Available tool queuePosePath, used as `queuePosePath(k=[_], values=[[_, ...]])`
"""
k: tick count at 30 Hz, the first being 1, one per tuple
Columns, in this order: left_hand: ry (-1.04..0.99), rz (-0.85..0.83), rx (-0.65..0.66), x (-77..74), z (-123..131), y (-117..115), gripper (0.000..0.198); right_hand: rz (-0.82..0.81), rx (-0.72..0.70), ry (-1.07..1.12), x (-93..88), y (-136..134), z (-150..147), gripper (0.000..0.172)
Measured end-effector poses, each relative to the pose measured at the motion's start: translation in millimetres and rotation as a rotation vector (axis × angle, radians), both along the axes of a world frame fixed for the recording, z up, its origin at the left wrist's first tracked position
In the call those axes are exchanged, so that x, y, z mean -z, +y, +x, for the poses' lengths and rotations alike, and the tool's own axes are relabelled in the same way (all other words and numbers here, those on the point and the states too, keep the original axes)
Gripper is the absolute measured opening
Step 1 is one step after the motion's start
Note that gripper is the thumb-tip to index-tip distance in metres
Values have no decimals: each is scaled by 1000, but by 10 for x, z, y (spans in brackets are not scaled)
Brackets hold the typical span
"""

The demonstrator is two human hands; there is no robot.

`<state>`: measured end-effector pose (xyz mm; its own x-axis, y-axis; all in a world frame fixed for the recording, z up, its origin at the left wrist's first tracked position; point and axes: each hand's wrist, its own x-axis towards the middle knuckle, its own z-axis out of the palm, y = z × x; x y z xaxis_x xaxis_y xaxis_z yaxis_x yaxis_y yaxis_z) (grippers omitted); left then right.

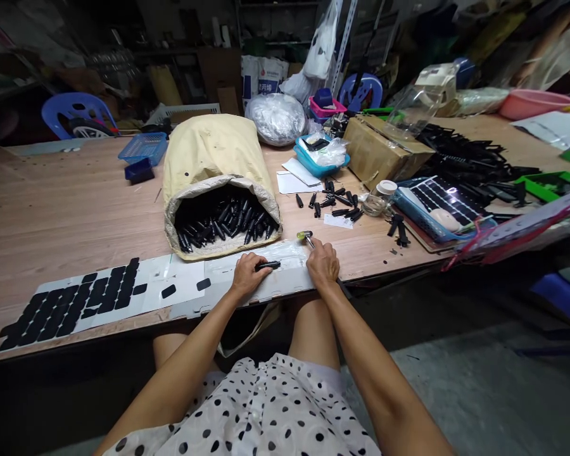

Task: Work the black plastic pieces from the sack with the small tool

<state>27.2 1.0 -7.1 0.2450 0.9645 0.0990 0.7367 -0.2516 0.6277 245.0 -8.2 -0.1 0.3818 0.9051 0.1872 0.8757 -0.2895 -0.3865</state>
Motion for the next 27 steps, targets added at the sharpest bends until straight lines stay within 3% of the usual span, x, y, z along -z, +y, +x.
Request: queuePosePath(k=[4,8,27], values=[[-43,17,18,26,2,6,13,239,-210,212,16,-324,-112,42],[-67,42,21,64,2,14,13,313,-321,302,18,-609,-339,40],[-62,23,11,70,65,14,11,237,-353,231,-83,-739,-630,42]])
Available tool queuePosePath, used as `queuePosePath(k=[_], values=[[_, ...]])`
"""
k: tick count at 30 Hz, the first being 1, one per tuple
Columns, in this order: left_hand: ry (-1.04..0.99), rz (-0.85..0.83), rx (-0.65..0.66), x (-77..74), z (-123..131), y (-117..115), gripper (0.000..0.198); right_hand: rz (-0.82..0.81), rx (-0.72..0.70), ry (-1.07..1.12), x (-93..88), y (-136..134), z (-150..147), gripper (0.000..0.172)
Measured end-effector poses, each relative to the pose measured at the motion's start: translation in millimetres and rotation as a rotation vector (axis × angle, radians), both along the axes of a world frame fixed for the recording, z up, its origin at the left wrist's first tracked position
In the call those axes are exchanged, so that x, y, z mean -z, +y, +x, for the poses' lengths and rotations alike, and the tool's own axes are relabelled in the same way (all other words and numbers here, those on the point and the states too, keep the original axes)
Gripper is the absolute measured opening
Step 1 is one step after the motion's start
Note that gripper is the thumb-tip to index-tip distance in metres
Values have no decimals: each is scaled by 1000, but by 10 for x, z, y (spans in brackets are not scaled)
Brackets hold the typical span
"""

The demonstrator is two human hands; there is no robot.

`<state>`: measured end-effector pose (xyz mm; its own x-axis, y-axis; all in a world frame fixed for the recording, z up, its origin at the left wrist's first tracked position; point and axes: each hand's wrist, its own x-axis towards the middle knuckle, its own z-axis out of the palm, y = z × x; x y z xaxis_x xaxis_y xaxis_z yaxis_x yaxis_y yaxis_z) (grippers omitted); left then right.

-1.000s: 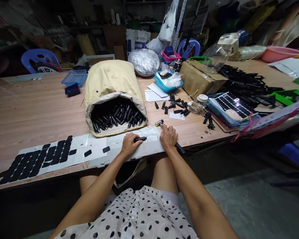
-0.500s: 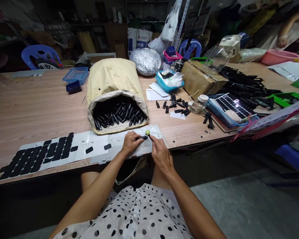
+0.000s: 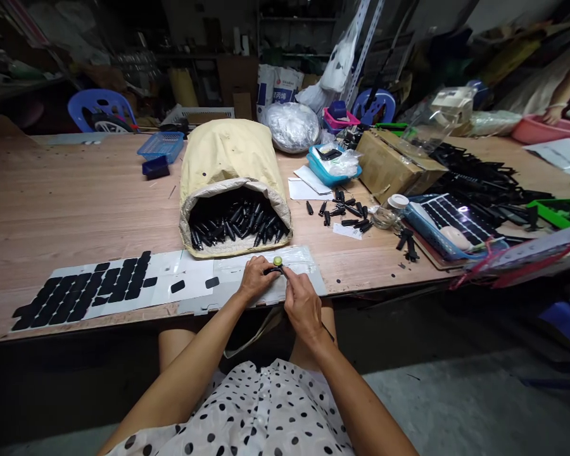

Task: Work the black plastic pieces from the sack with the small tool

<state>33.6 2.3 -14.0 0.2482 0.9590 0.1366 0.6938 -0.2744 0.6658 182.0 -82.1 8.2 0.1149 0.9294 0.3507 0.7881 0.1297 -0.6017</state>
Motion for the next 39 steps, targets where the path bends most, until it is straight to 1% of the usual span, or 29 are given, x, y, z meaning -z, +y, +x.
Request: queuePosePath(k=[3,5,8,11,13,16,19,21,22,24,26,27,28,29,31,33,34,35,36,37,39], values=[[-5,-30,-3,-16,16,-9,11,-18,0,-12,59,19,19,42],[-12,-35,-3,-24,30,-15,11,9,32,-16,78,101,118,43],[-19,-31,-5,-26,48,-29,12,22,155,-74,75,360,375,42],[-17,-25,-9,-16,54,-49,11,-36,300,-159,102,679,641,40],[-12,-24,-5,-10,57,-52,11,-85,353,-210,155,838,746,38],[3,-29,6,-23,71,-24,11,-101,400,-296,246,939,759,34],[3,-6,17,-66,75,-31,12,-77,412,-368,284,936,689,33],[-31,64,54,-74,39,-148,17,-82,406,-398,277,924,655,33],[-51,111,98,-57,4,-256,21,-89,404,-409,271,920,646,33],[-71,185,232,32,-105,-560,28,-95,405,-425,262,920,643,34],[-39,181,373,183,-253,-916,34,-90,409,-435,263,923,646,34],[-9,145,406,268,-333,-1080,35,-85,410,-439,265,925,646,33],[28,85,392,350,-410,-1217,35,-80,409,-442,269,926,646,33],[72,-1,340,424,-481,-1321,35,-77,407,-445,271,927,644,33],[180,-230,148,529,-588,-1418,34,-75,405,-448,273,928,638,33],[280,-455,-49,564,-637,-1405,34,-71,404,-446,271,929,634,33],[317,-534,-112,555,-643,-1381,34,-68,403,-443,270,930,633,32],[342,-587,-145,529,-641,-1359,34,-64,401,-439,270,931,633,32],[356,-612,-145,486,-634,-1344,33,-62,399,-435,270,932,634,32],[358,-615,-112,429,-627,-1337,31,-63,396,-430,272,932,635,32],[308,-596,35,271,-628,-1325,25,-69,389,-426,277,932,635,33]])
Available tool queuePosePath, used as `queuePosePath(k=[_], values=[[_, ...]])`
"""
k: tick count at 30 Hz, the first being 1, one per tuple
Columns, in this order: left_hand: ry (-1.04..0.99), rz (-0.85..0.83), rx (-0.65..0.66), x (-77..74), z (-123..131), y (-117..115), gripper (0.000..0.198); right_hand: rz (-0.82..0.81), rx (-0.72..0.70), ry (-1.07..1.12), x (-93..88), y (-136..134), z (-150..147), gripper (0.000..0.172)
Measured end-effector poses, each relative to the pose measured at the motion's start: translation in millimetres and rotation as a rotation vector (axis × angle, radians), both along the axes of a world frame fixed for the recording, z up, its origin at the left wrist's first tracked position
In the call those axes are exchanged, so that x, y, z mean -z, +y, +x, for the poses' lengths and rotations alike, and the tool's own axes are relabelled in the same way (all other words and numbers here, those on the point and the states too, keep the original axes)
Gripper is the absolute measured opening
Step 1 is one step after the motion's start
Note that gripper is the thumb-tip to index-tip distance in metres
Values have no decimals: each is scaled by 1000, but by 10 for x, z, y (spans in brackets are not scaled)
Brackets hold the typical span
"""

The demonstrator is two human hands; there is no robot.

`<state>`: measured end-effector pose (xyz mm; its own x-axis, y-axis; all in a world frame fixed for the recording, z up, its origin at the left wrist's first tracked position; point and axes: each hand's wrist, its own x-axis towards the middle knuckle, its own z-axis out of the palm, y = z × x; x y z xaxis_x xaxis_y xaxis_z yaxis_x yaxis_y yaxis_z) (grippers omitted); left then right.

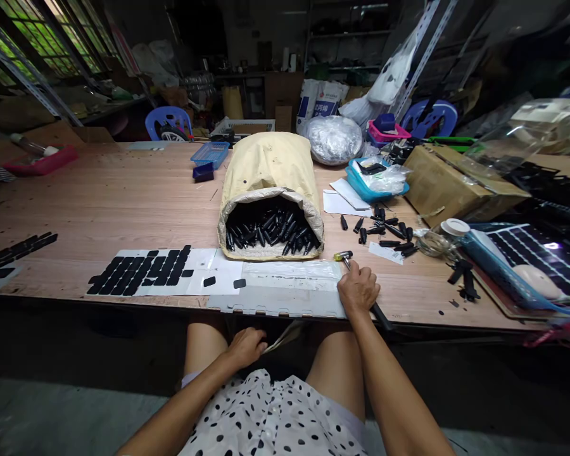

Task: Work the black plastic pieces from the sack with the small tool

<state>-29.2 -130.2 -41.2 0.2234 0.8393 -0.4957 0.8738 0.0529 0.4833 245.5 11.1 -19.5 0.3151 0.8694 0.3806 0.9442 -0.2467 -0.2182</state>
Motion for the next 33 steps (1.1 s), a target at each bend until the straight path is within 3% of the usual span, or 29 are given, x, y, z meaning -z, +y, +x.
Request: queuePosePath(k=[3,5,7,10,12,14,16,19,25,29,33], values=[[-280,9,152,-313,-79,167,23,-10,1,-9,7,-6,-10,34],[-404,117,79,-521,-183,475,25,-14,7,-24,10,-9,-22,34],[-356,384,-127,-675,-309,918,26,-16,10,-32,10,-7,-34,35],[-165,717,-372,-773,-492,1606,23,-23,7,-21,8,0,-48,35],[-30,757,-448,-777,-589,1925,21,-36,4,-8,0,3,-61,36],[67,725,-459,-764,-655,2075,18,-51,4,1,-17,0,-80,37],[107,729,-434,-754,-673,2074,13,-64,10,0,-42,-7,-106,38],[47,798,-329,-734,-548,1878,11,-93,27,-3,-91,-12,-149,39],[-216,677,40,-551,199,1365,16,-160,37,5,-179,-36,-193,41],[-205,601,40,-405,493,1298,16,-166,20,33,-224,-49,-204,41],[-224,619,22,-339,493,1333,16,-207,22,114,-309,-32,-180,42]])
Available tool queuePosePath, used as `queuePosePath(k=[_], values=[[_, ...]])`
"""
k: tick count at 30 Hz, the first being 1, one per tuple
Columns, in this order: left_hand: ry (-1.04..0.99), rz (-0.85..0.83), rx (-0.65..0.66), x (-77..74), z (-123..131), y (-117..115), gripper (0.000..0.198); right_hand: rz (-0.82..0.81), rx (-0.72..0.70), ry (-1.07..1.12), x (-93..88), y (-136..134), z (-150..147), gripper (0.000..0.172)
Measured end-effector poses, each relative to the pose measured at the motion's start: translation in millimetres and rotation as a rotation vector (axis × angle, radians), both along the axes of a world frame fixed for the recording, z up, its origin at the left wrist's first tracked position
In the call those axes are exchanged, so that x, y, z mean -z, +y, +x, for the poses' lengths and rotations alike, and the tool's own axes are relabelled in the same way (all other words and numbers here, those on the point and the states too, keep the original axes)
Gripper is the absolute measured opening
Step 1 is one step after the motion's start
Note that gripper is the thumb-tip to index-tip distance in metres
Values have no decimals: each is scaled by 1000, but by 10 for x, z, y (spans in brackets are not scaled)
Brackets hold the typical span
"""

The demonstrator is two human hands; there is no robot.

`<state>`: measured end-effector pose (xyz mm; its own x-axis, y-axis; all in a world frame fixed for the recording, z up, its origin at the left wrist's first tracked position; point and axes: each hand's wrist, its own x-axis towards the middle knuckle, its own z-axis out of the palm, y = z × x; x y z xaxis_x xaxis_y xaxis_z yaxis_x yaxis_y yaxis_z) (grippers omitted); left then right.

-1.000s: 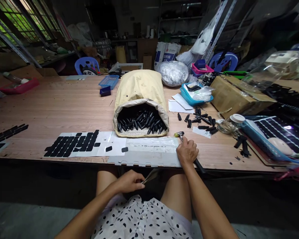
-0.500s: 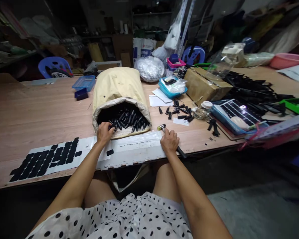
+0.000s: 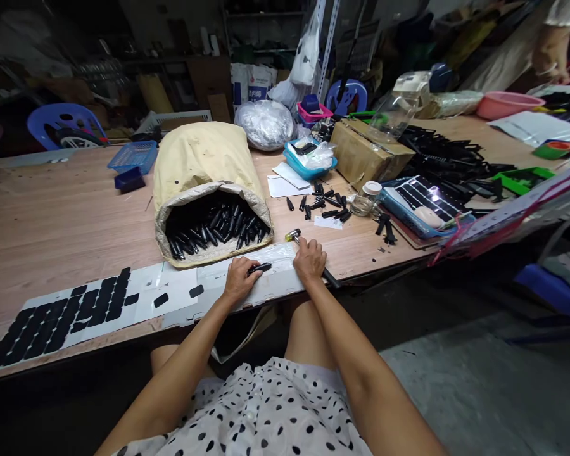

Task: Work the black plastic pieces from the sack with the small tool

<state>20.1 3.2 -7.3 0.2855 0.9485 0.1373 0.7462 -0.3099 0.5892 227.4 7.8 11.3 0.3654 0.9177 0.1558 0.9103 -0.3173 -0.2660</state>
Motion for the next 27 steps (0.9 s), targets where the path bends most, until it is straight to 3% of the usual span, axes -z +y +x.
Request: queuePosePath(k=[5,12,16,22,27], values=[[-17,-12,9,-3,-12,12,16,65,-29,193,-30,-157,59,41],[-19,-59,-28,-47,39,3,17,339,-344,475,77,-676,-164,40],[-16,-51,-48,-54,64,6,17,385,-368,452,19,-780,-277,40],[-28,-69,-56,-41,97,9,17,275,-315,343,-10,-796,-302,41],[-33,-87,-48,-60,104,3,17,332,-369,336,-72,-830,-370,42]])
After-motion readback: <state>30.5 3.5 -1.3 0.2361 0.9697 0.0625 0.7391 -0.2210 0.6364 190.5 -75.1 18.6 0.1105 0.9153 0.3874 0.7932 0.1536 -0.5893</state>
